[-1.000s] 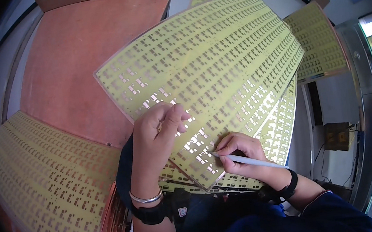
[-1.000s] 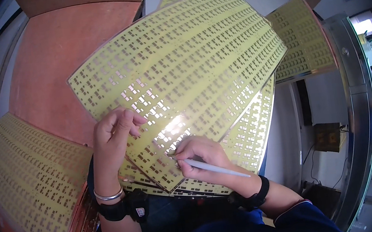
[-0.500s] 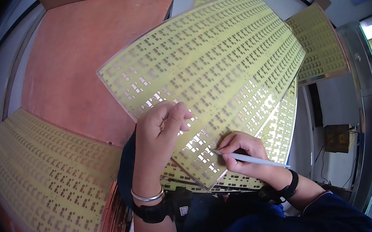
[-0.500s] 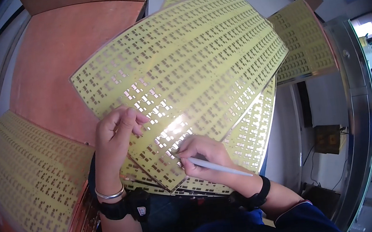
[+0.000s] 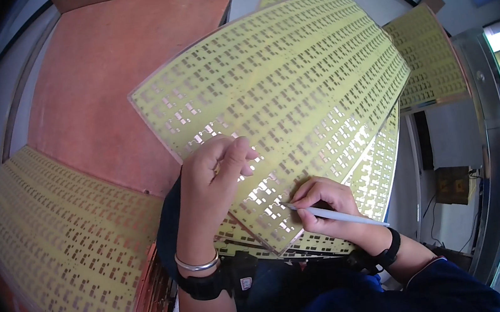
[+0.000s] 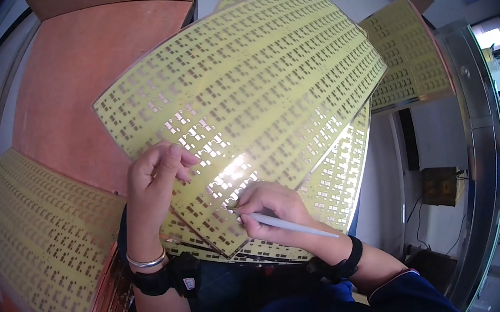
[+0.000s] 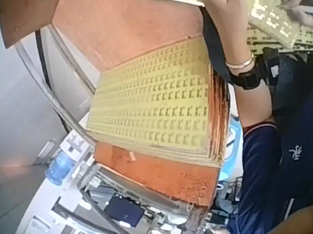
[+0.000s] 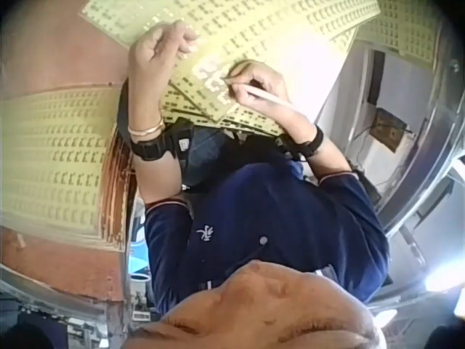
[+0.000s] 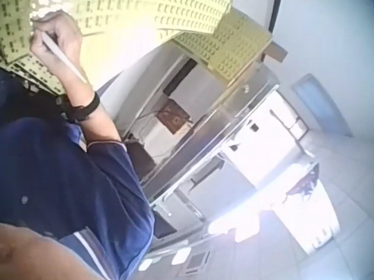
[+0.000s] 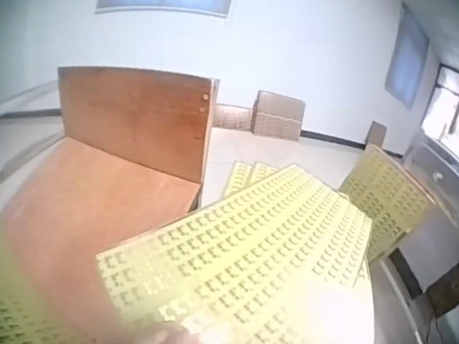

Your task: Marking individual components on large printed circuit board panels with a pen.

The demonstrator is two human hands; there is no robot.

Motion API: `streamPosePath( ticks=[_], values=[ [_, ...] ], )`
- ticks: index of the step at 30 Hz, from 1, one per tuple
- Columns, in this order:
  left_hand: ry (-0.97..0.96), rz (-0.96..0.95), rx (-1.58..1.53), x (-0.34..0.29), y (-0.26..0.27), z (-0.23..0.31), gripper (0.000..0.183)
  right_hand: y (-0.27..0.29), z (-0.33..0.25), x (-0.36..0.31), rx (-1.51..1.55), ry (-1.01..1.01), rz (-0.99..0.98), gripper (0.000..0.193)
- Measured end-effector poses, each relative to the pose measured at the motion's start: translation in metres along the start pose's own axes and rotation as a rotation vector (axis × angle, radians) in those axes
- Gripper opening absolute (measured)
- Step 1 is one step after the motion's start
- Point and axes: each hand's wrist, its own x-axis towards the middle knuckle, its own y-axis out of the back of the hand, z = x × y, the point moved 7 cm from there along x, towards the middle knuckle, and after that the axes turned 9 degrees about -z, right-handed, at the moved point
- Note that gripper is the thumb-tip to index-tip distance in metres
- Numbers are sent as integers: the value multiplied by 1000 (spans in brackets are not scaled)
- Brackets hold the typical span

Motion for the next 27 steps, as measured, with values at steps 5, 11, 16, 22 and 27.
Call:
streamPosePath(
  ticks=[5,11,16,22,27],
  values=[
    [-1,12,-30,0,1,-2,31,-1,0,0,-5,-6,-4,9],
    [1,-1,-4,-1,1,-3,31,-2,1,-2,-27,-12,24,11],
    [-8,-17,1,0,1,-2,32,-1,1,-2,-6,-2,40,11],
    [-5,-5,5,-1,1,-1,33,-1,0,-1,43,2,14,9],
    [12,-27,24,-1,-1,-2,33,-1,-2,-1,9,24,10,9]
  ],
)
